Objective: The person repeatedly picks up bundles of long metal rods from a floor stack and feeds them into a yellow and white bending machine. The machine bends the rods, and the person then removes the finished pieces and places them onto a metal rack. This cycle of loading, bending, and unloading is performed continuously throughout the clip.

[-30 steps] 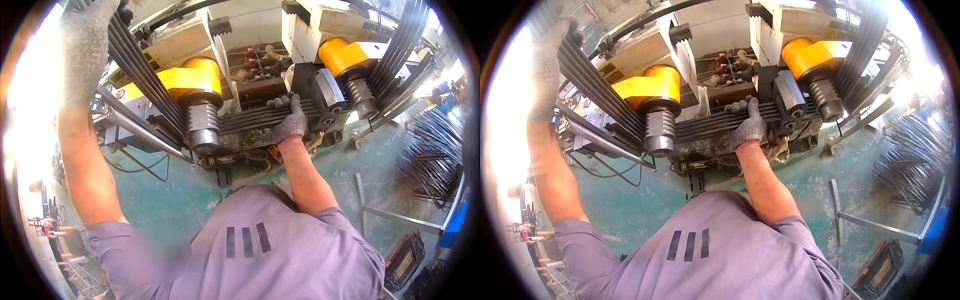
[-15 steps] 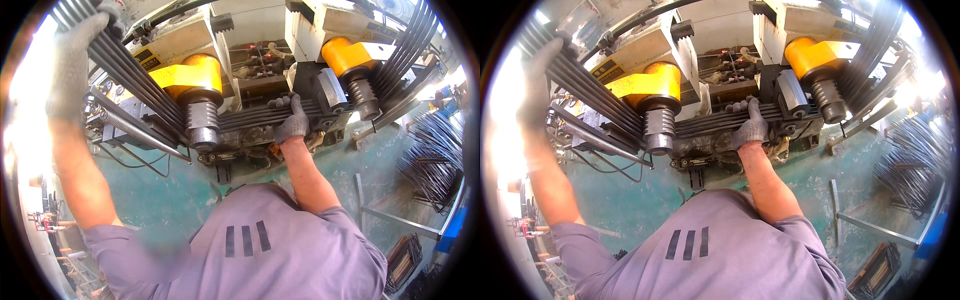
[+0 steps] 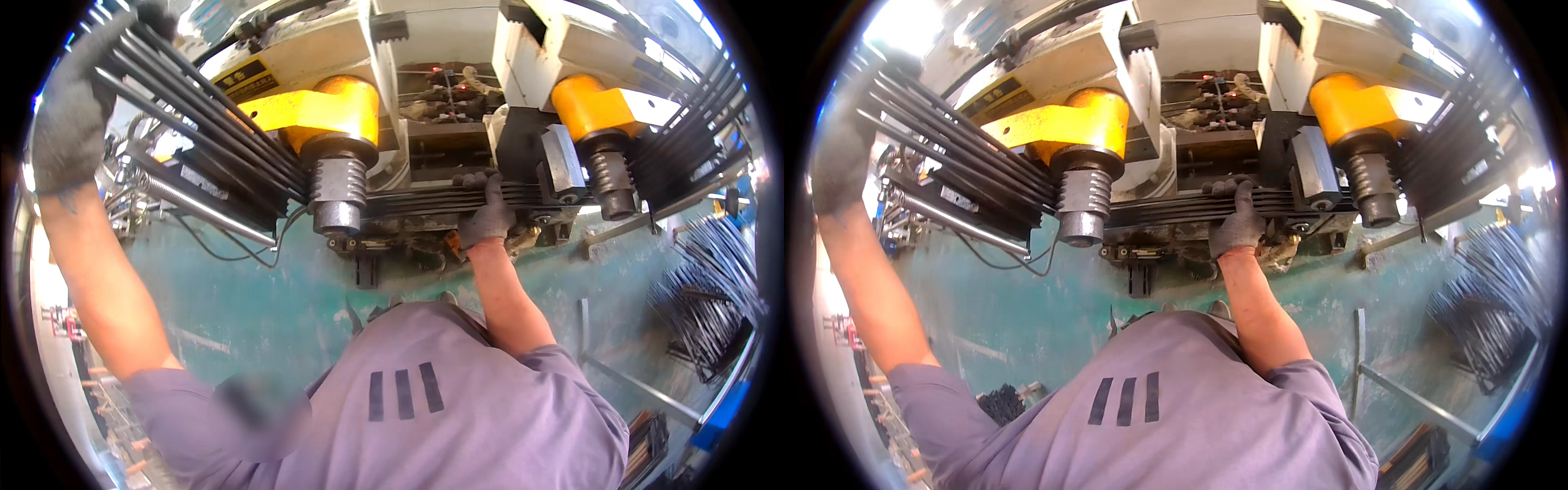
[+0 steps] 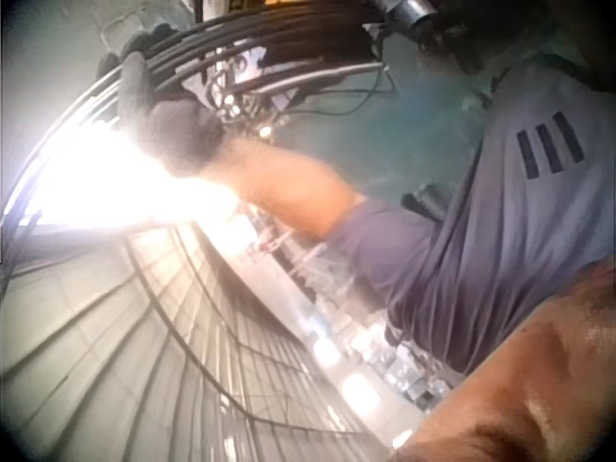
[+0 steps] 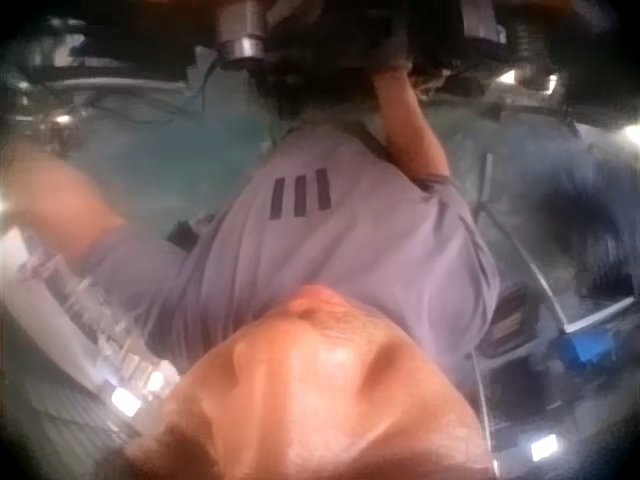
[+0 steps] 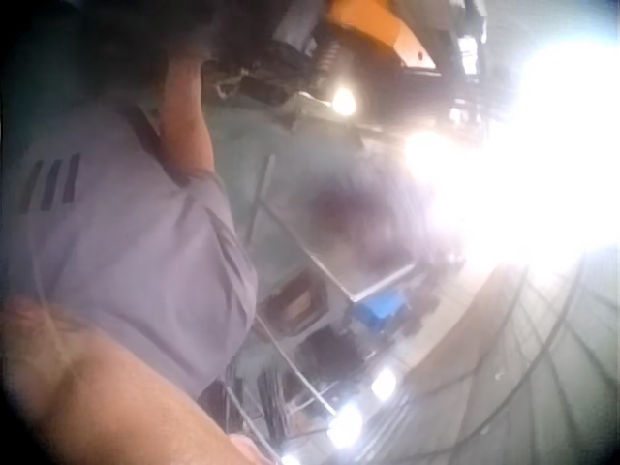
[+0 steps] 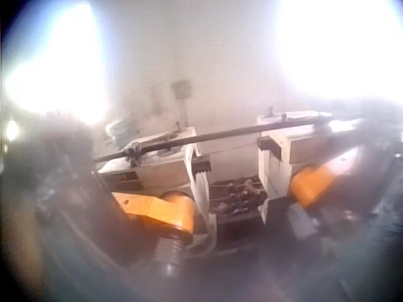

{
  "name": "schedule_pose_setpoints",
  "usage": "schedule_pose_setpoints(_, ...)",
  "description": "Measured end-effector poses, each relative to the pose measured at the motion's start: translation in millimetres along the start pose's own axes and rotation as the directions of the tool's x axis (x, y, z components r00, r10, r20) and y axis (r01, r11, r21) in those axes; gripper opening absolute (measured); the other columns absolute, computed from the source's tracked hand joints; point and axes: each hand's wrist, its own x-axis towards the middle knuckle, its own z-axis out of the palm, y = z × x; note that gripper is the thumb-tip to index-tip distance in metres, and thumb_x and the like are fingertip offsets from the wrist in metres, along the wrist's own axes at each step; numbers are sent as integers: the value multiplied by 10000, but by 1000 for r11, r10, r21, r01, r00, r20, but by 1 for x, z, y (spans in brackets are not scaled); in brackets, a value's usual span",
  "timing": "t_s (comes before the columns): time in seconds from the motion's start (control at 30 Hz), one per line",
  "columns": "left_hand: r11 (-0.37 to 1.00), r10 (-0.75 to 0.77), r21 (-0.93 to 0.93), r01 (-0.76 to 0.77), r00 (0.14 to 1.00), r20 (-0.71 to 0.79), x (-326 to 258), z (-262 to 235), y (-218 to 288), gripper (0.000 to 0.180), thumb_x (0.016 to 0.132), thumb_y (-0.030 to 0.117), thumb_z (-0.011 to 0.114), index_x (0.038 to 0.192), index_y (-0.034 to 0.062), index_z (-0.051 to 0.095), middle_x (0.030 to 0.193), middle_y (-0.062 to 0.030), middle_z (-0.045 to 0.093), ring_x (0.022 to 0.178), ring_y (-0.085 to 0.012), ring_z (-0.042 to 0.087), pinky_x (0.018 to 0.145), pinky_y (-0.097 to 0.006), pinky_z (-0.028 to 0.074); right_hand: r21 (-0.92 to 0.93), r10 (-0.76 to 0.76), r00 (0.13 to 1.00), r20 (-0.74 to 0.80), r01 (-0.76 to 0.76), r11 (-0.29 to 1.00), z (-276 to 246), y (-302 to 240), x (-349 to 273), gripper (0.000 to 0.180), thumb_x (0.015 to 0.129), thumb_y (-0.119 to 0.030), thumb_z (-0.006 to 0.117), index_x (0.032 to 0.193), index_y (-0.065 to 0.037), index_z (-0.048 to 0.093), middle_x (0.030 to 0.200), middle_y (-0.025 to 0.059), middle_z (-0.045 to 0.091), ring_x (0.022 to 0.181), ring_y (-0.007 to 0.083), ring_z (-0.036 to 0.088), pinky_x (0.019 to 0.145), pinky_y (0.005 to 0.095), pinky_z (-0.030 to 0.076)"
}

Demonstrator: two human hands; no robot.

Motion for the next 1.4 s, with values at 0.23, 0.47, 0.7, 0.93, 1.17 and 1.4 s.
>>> schedule_pose_setpoints(0.23,795,86,605,-39,995,-49,4,3,6,259,959,198,557,1097,23,687,976,-74,690,943,-160,650,883,-281,500,7,40,999,13,-40,999,-3,-2,2,145,974,-206,601,978,-74,542,765,15,512,749,202,510,877,449,490)
schedule_pose_setpoints(0.47,798,-3,596,89,990,-143,-13,20,17,229,931,195,567,1027,25,686,936,-77,679,908,-157,635,862,-282,494,-92,47,999,16,-45,995,-7,-10,-2,118,968,-189,606,980,-82,561,803,25,547,813,216,547,980,482,476)
schedule_pose_setpoints(0.7,795,-40,574,196,961,-273,-46,43,51,205,904,192,576,956,27,684,896,-81,668,873,-154,620,841,-283,488,-102,135,989,61,-128,986,-7,-7,-8,125,1007,-211,532,1000,-86,540,827,33,573,849,224,579,1012,479,473)
schedule_pose_setpoints(0.93,903,-12,403,151,945,-327,-33,98,39,188,876,189,586,886,28,683,857,-84,657,838,-151,605,821,-285,482,-103,18,1000,23,-15,995,-15,-18,9,140,997,-218,553,1008,-79,560,846,46,598,852,235,597,967,470,500)
schedule_pose_setpoints(1.17,902,-93,301,309,821,-564,-135,47,87,163,857,157,588,836,17,669,774,-92,645,706,-163,617,695,-290,508,-516,65,997,-34,-73,854,-11,-22,-57,329,1010,-377,526,1183,-98,538,1013,125,707,1007,264,647,958,418,497)
schedule_pose_setpoints(1.4,956,-117,-284,-76,788,-605,-293,2,59,165,941,156,592,889,5,632,750,-86,622,693,-173,628,657,-303,553,-865,-54,985,161,167,474,-79,-72,-139,302,1036,-344,461,1087,-85,608,927,65,658,921,190,629,860,350,511)
